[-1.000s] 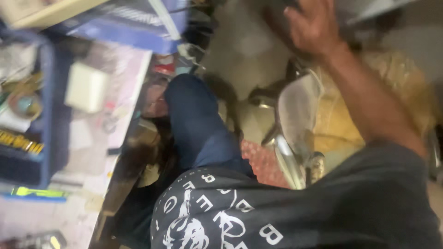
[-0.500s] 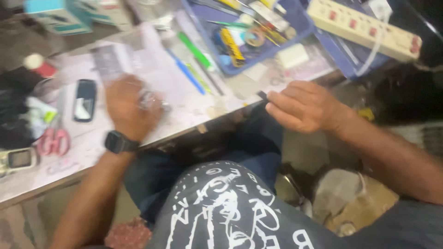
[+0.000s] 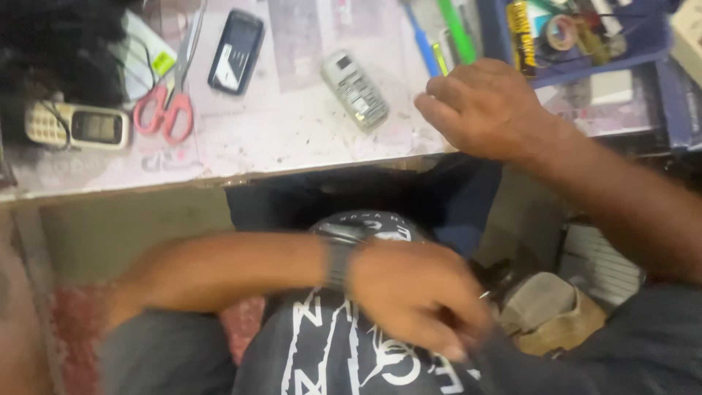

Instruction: The person removes the back cover and battery from a feature phone, then uses a small screwdriver to unscrew and adjust components on the internal circuit board. The person places the phone on a cluttered workbench and manipulates the internal parts with both hands.

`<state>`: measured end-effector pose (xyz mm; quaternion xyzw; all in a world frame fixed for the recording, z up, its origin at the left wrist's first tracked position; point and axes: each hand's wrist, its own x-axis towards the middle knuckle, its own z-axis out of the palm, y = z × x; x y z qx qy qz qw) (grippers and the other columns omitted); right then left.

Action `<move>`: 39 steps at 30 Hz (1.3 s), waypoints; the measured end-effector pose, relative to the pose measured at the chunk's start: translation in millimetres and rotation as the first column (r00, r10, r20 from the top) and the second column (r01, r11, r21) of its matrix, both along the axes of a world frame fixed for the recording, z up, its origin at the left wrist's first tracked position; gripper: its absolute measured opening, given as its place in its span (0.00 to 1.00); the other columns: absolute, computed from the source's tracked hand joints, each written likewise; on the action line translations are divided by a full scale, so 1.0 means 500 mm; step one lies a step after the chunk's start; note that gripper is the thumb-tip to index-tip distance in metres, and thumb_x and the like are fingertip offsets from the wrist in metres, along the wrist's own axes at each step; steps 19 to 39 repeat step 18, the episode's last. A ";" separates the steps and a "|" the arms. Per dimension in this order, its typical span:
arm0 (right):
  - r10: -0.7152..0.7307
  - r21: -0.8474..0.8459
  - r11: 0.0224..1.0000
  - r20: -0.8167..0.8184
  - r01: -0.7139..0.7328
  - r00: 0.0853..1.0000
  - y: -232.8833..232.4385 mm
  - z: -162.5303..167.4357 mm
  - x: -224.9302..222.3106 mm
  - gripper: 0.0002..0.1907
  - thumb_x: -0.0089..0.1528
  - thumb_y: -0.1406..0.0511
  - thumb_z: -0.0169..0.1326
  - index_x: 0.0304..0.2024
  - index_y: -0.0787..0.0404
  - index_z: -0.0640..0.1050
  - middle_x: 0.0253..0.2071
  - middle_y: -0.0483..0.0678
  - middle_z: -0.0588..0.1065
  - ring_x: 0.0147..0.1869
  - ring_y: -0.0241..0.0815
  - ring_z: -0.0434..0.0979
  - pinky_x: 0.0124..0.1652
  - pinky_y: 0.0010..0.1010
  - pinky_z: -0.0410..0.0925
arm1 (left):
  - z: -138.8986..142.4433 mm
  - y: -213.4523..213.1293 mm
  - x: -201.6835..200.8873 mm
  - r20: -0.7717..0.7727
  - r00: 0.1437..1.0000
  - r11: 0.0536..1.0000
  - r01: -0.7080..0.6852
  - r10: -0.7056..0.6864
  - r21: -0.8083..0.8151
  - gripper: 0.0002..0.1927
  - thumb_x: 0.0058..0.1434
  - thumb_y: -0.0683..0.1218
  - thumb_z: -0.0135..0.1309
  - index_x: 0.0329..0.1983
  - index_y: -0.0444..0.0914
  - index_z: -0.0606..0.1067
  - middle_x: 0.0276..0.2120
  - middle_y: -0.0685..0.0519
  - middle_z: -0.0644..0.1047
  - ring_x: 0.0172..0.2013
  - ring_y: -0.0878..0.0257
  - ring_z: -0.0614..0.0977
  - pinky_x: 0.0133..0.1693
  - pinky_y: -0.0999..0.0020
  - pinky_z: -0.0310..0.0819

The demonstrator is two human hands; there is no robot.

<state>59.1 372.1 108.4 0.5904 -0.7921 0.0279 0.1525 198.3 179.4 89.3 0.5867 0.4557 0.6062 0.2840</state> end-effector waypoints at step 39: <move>-0.534 0.000 0.817 0.381 0.577 0.755 -0.168 -0.110 0.033 0.32 0.57 0.55 0.70 0.59 0.61 0.74 0.40 0.55 0.77 0.47 0.58 0.76 0.45 0.50 0.66 | 0.052 -0.443 -0.028 0.001 0.914 0.584 -0.258 0.406 -0.770 0.15 0.67 0.52 0.53 0.29 0.41 0.79 0.22 0.54 0.76 0.24 0.63 0.75 0.31 0.69 0.75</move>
